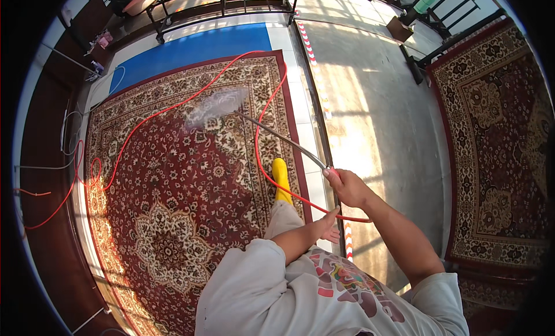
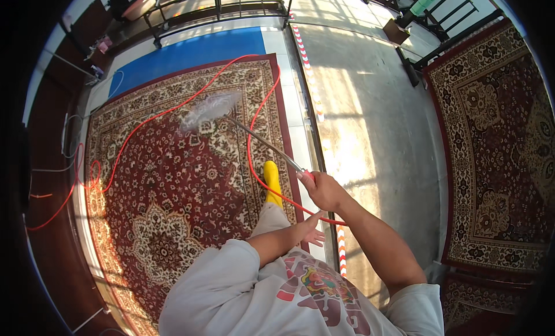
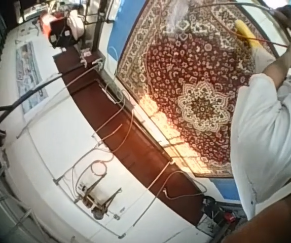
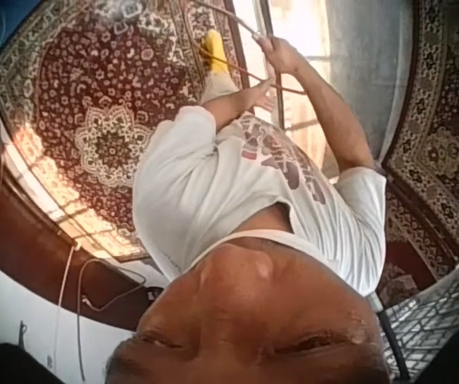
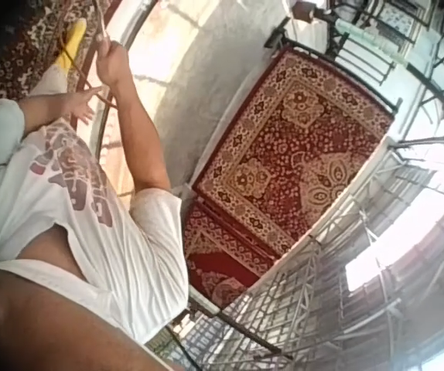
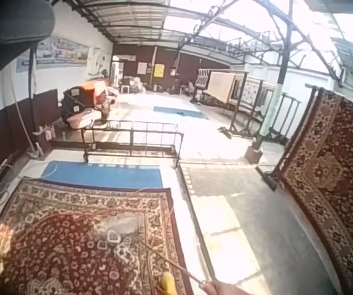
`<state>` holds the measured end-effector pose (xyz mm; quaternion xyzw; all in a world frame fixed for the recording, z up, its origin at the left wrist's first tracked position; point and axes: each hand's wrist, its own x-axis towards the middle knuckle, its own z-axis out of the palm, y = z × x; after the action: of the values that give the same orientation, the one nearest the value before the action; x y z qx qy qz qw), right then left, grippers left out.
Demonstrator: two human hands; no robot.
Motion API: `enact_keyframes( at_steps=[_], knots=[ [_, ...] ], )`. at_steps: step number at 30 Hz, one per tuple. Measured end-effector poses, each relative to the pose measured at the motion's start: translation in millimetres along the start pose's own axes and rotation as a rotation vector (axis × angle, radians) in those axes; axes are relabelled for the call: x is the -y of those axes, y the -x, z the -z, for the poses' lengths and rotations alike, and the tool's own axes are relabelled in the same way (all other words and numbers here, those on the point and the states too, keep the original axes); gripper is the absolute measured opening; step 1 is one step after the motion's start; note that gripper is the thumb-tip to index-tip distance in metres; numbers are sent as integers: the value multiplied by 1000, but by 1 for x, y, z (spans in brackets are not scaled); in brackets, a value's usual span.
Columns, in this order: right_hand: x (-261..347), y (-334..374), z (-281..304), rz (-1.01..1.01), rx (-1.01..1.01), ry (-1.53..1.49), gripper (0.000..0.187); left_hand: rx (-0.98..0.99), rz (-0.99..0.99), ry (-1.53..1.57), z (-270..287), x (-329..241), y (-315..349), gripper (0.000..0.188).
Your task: Wash a large area rug using a high-pressure water spray wand.
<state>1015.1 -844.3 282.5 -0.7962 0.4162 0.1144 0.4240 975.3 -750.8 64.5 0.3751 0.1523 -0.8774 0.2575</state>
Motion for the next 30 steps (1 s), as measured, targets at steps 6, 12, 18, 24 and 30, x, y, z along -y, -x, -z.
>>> enact_keyframes(
  at_steps=[6, 12, 18, 24, 30],
  knots=[
    [46, -100, 87, 53, 110, 51, 48, 90, -551, 722, -9, -139, -69, 65],
    [35, -178, 201, 5, 151, 230, 64, -364, -806, 1400, 101, -295, -28, 23],
    [15, -249, 313, -125, 68, 128, 61, -1085, -709, 1122, 153, -416, 104, 26],
    [77, -331, 427, 189, 115, 368, 57, -925, -1740, -289, -40, -612, -10, 49],
    [114, -396, 546, 309, 255, 666, 64, 81, -1816, -696, -326, -671, 69, 29]
  ],
)
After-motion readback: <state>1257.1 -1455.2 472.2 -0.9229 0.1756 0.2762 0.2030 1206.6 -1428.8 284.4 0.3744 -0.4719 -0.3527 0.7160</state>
